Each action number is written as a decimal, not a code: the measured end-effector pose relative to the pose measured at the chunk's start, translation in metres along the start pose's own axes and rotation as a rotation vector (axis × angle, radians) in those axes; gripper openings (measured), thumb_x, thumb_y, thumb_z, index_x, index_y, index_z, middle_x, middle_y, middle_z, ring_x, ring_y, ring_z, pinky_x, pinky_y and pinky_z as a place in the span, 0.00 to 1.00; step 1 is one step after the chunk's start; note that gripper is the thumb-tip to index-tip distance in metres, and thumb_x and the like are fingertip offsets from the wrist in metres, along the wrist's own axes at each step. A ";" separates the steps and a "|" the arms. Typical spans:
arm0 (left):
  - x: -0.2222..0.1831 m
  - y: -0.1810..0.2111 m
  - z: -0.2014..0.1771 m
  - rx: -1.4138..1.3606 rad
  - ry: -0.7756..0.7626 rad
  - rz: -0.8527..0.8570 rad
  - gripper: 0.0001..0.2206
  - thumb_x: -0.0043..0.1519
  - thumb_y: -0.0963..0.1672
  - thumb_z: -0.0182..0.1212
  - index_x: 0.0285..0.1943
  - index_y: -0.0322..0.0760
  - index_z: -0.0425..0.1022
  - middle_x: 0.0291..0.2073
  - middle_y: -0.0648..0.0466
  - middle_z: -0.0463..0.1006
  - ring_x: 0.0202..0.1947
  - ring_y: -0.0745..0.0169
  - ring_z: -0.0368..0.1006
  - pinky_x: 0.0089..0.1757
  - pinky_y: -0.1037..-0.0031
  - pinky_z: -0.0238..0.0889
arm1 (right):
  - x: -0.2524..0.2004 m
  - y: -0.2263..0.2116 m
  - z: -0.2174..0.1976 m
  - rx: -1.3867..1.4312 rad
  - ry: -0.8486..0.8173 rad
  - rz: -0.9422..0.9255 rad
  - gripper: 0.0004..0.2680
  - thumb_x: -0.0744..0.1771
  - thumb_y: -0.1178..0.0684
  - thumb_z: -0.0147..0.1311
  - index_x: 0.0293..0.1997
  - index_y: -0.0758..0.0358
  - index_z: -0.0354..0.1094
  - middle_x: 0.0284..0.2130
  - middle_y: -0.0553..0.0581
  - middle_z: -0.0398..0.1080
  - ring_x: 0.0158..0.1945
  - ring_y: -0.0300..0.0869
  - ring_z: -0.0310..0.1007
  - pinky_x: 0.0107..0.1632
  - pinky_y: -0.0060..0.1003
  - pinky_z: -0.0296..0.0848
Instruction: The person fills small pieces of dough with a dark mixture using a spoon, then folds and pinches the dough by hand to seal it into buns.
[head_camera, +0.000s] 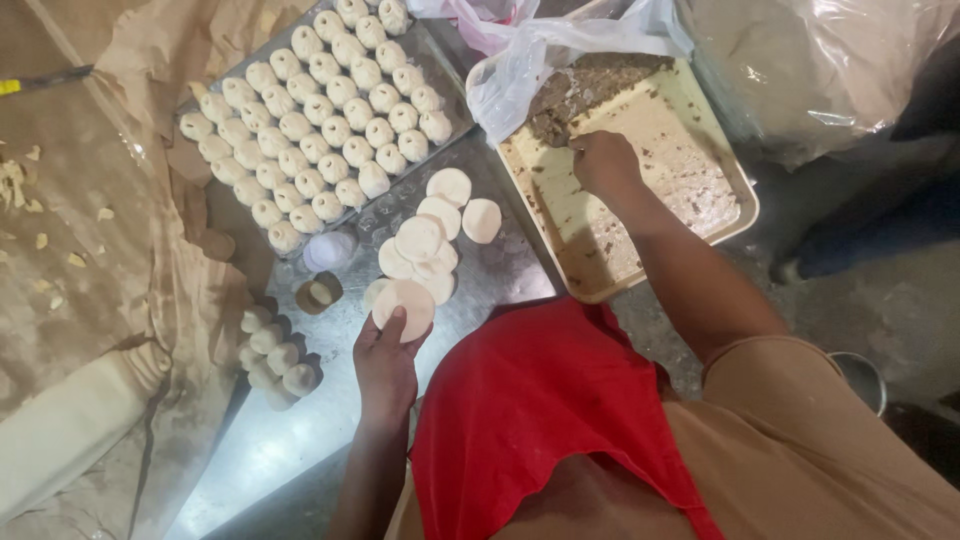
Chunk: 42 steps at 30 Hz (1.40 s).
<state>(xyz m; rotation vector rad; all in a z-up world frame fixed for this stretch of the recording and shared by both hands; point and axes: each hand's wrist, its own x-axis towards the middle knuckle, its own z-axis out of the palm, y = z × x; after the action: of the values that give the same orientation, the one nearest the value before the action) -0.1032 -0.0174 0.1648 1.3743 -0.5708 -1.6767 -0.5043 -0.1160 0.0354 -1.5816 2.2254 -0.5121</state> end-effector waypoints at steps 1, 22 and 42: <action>0.001 -0.001 0.001 -0.016 0.001 -0.004 0.17 0.66 0.41 0.56 0.64 0.26 0.68 0.54 0.45 0.76 0.53 0.54 0.75 0.52 0.62 0.73 | 0.003 0.001 0.000 0.040 -0.015 0.016 0.08 0.66 0.55 0.55 0.47 0.55 0.80 0.37 0.67 0.77 0.41 0.60 0.77 0.47 0.51 0.75; 0.109 -0.045 0.164 0.049 -0.476 -0.265 0.27 0.69 0.53 0.52 0.64 0.25 0.69 0.51 0.42 0.81 0.49 0.52 0.80 0.48 0.62 0.77 | -0.042 -0.046 -0.193 -0.012 -0.499 -0.405 0.10 0.65 0.51 0.59 0.52 0.49 0.79 0.42 0.54 0.80 0.37 0.44 0.80 0.43 0.41 0.77; 0.061 -0.085 0.225 0.225 -0.623 -0.096 0.21 0.63 0.42 0.65 0.65 0.32 0.69 0.50 0.49 0.79 0.47 0.61 0.79 0.46 0.68 0.79 | -0.073 -0.044 -0.271 -0.595 -0.551 -0.641 0.12 0.66 0.56 0.48 0.52 0.50 0.77 0.33 0.54 0.75 0.32 0.46 0.78 0.33 0.43 0.76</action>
<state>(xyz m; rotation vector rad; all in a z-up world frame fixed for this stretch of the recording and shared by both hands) -0.3441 -0.0629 0.1291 1.0204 -1.0840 -2.1805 -0.5787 -0.0376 0.2985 -2.3775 1.4857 0.4558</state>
